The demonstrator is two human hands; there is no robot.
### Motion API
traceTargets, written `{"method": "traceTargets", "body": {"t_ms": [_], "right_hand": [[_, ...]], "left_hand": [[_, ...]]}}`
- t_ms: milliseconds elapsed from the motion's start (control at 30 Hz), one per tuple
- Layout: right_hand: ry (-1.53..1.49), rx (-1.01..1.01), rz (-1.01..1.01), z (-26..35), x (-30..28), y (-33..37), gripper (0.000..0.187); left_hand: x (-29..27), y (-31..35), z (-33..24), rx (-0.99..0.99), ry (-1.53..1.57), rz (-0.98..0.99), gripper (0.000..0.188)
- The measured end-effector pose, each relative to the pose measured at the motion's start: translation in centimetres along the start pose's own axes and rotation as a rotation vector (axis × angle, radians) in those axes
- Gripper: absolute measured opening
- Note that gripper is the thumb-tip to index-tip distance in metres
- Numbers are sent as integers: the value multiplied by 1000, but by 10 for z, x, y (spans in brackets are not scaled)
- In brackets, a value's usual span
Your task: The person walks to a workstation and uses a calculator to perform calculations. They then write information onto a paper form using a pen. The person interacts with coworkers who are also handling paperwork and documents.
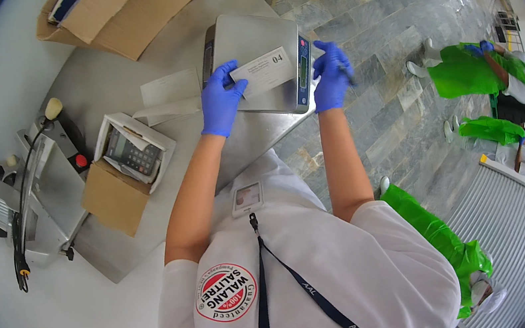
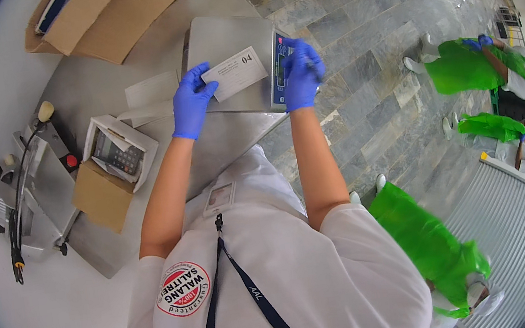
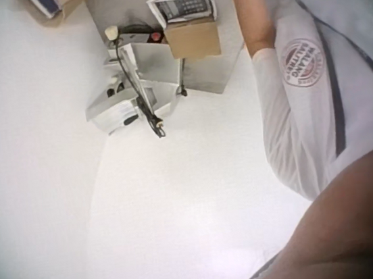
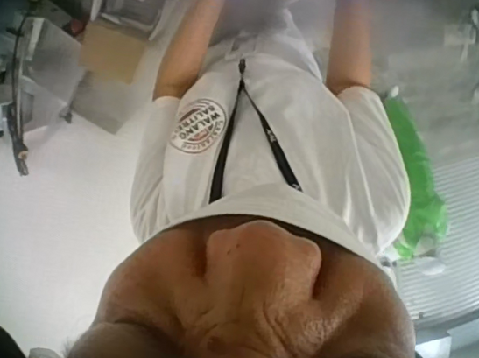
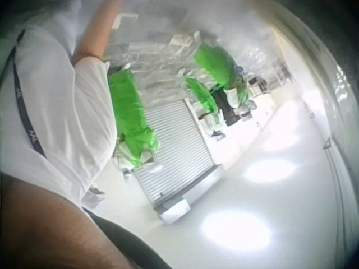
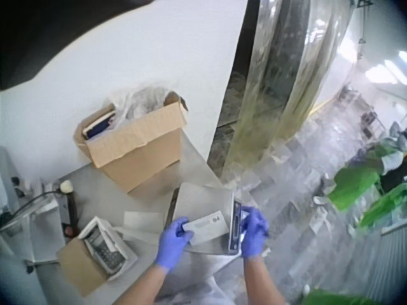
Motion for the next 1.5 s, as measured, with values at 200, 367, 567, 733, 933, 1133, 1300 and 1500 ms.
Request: {"method": "traceTargets", "body": {"t_ms": [200,367,567,733,933,1133,1300,1500], "right_hand": [[-473,207,161,-13,2,-42,57],[-464,276,245,-39,24,-41,38],[-340,158,378,-38,59,-45,16],[-290,130,480,-47,80,-53,13],[-210,157,520,-65,91,-59,12],[-129,104,486,-62,104,-56,17],[32,63,509,-68,110,-50,26],[250,-4,667,-84,115,-33,26]], "left_hand": [[13,17,-33,372,-741,-180,45],[23,26,-36,436,-968,-217,39],[26,11,-23,280,-981,-398,35],[24,19,-38,232,-1145,-386,36],[33,46,-39,215,-1235,-265,52],[33,46,-43,192,-1166,-209,53],[37,42,-40,184,-1235,-188,56],[47,37,-35,174,-1280,-188,60]]}}
Point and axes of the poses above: each hand's wrist, its own y-axis away from the middle knuckle, its own x-axis out of the palm, z = x × y, the point moved 6 cm from there along -y, towards the middle knuckle, and after that the axes turned 12 degrees about -y, right-handed, at the moved point
